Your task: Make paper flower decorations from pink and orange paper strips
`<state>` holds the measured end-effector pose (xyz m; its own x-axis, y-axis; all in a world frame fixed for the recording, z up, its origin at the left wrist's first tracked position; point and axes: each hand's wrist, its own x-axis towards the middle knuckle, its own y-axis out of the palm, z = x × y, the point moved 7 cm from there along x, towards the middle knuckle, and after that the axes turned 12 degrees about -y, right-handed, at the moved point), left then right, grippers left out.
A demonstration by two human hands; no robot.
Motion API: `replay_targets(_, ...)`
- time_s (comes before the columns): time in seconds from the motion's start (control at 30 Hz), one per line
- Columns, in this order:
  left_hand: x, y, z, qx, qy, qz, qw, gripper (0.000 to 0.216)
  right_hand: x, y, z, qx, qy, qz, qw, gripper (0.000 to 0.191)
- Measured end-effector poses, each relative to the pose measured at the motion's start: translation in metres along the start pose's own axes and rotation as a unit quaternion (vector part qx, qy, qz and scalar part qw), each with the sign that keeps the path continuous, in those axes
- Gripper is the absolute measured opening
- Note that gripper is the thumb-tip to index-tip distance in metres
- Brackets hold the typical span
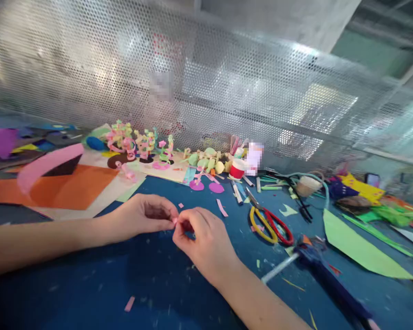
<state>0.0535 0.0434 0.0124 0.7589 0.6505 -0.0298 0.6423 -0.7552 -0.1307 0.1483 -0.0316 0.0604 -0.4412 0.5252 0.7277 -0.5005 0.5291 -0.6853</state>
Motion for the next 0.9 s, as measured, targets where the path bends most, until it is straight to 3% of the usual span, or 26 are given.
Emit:
replay_targets(0.27,-0.001,0.005,-0.002,-0.009,0.005,0.037,0.999,0.020,-0.001,0.001,-0.003,-0.003,0.017,0.001,1.000,0.010)
replay_targets(0.4,0.001,0.002,-0.002,-0.023,0.001,0.020,1.000,0.026,-0.001,-0.001,-0.005,0.005,0.031,-0.011,0.999,0.008)
replay_targets(0.6,0.001,-0.007,-0.005,-0.010,0.024,-0.042,0.999,0.018,-0.003,0.000,-0.014,0.084,0.074,-0.029,0.993,0.010)
replay_targets(0.73,0.001,-0.006,-0.004,-0.003,0.011,-0.041,0.999,0.022,-0.005,-0.001,-0.021,0.097,0.110,-0.046,0.988,0.011)
replay_targets(0.9,0.001,-0.006,-0.005,-0.002,0.018,-0.042,0.999,0.022,-0.003,-0.002,-0.018,0.089,0.100,-0.043,0.990,0.010)
